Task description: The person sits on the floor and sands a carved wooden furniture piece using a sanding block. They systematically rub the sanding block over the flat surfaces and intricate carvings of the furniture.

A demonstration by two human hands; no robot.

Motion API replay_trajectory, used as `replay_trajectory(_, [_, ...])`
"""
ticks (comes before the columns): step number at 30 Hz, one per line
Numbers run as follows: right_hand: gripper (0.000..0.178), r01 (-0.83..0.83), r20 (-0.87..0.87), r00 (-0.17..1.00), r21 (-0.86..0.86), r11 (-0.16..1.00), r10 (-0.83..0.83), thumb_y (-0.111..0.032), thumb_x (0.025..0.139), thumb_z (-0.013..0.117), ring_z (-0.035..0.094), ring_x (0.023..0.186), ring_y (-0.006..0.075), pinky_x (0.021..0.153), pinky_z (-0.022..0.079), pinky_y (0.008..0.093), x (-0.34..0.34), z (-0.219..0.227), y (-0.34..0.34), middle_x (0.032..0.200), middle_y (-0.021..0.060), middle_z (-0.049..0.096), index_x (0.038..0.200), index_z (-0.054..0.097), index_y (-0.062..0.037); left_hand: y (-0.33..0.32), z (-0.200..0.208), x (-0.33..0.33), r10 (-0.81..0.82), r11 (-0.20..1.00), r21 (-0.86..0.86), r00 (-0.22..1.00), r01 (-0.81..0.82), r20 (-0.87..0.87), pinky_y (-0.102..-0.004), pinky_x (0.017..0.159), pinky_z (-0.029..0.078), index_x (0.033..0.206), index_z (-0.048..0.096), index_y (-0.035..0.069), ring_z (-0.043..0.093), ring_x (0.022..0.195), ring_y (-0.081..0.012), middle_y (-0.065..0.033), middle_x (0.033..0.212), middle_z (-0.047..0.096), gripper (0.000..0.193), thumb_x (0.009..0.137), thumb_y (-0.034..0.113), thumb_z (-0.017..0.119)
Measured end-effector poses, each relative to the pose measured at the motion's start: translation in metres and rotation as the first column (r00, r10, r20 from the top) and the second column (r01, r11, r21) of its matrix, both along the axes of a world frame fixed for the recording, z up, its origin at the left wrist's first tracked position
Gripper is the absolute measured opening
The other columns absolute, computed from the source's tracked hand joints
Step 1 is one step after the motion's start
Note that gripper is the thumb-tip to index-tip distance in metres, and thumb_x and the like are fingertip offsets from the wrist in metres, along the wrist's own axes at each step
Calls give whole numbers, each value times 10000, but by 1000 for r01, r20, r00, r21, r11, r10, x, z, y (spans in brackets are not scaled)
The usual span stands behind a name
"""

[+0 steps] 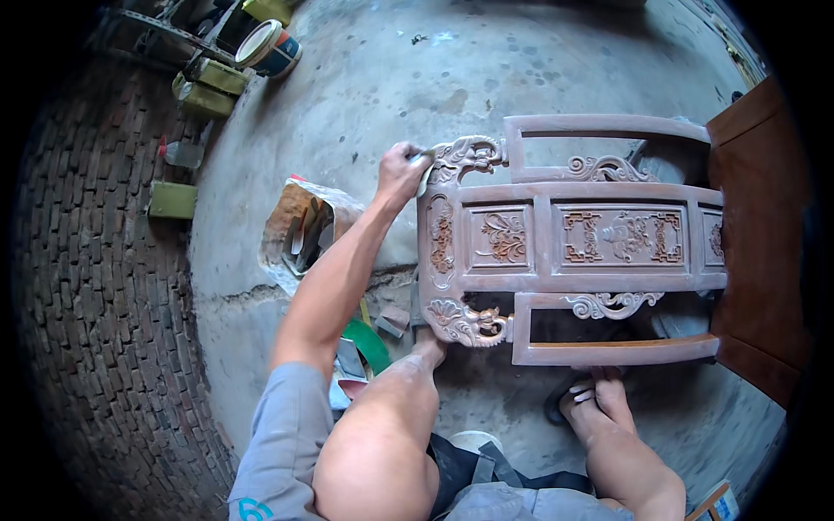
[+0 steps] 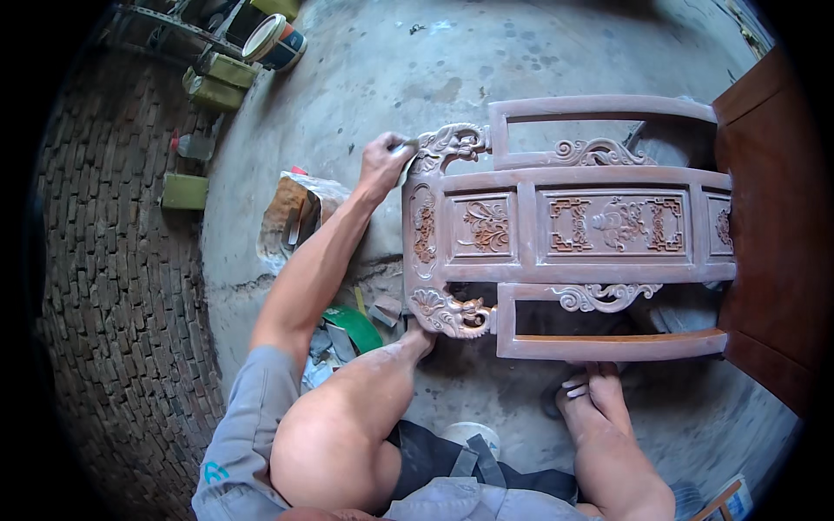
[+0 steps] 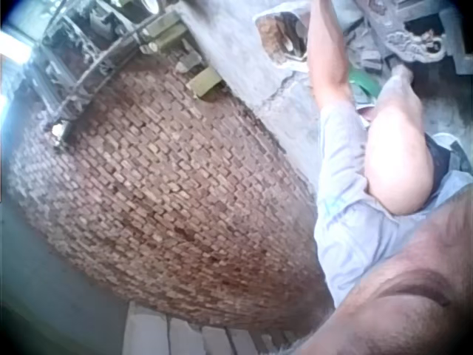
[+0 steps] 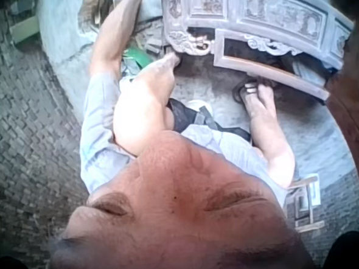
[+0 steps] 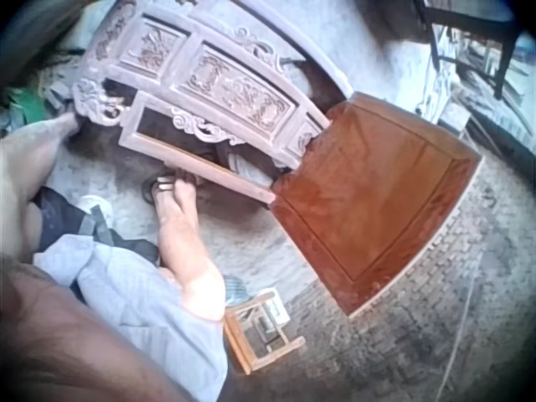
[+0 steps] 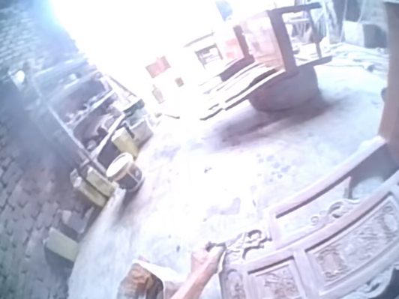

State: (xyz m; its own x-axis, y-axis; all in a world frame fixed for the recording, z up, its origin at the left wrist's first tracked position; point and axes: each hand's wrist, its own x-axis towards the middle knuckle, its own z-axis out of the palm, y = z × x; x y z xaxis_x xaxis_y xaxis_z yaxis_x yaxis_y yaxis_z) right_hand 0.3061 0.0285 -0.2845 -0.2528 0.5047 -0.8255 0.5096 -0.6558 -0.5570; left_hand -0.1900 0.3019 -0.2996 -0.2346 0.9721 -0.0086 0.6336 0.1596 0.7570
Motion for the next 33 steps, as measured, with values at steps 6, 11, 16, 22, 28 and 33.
replay_trajectory(6, [318, -8, 7, 1000, 2, 1000, 8, -140, 1073, 577, 699, 983, 157, 836, 564, 277, -1, 1, 1, 1157, 103, 726, 1350, 645, 2, 9, -3, -5, -18, 997, -69, 995, 25, 102, -293, 675, 536, 1007, 780, 0, 653, 752, -102, -62, 874, 765, 204, 906, 174, 815])
replay_trajectory(11, [323, -14, 16, 1000, 6, 1000, 13, -138, 1071, 579, 698, 991, 158, 844, 563, 279, 3, 0, -1, 1167, 104, 726, 1357, 641, 0, 19, 10, 10, 90, 988, -146, 964, -55, 250, -358, 776, 552, 944, 770, -4, 707, 857, -200, -148, 955, 766, 170, 858, 140, 798])
replay_trajectory(16, [328, -15, 10, 1000, 9, 1000, 15, -135, 1070, 580, 697, 1000, 159, 853, 562, 281, 6, 1, -3, 1176, 105, 726, 1364, 638, -2, -42, -3, -3, 58, 991, -119, 998, -55, 19, -269, 679, 534, 948, 776, 34, 643, 757, -84, -46, 899, 734, 125, 925, 152, 810])
replay_trajectory(22, [334, -27, 9, 1000, 27, 999, 27, -132, 1068, 582, 697, 1010, 160, 862, 561, 283, 2, -2, 2, 1188, 105, 725, 1372, 634, -4, -76, 12, 45, 58, 998, -51, 969, -47, 238, -267, 699, 539, 972, 788, 35, 654, 765, -95, -28, 852, 733, 143, 900, 141, 850])
replay_trajectory(28, [340, -22, 34, 999, 21, 1000, 21, -129, 1066, 583, 696, 1020, 162, 872, 560, 285, 7, 2, -5, 1199, 106, 724, 1381, 629, -7, -64, 11, 62, 145, 983, 108, 989, -146, 14, -405, 1033, 458, 932, 788, 38, 530, 1244, -280, -157, 1287, 595, 225, 841, 212, 898])
replay_trajectory(33, [346, -23, 36, 999, 21, 1000, 22, -126, 1065, 585, 696, 1029, 163, 880, 560, 287, 8, 7, -2, 1209, 107, 724, 1388, 626, -9, -84, -6, 54, 93, 990, 109, 995, -90, -25, -471, 1186, 366, 911, 789, 72, 427, 1411, -369, -211, 1508, 463, 230, 828, 248, 912])
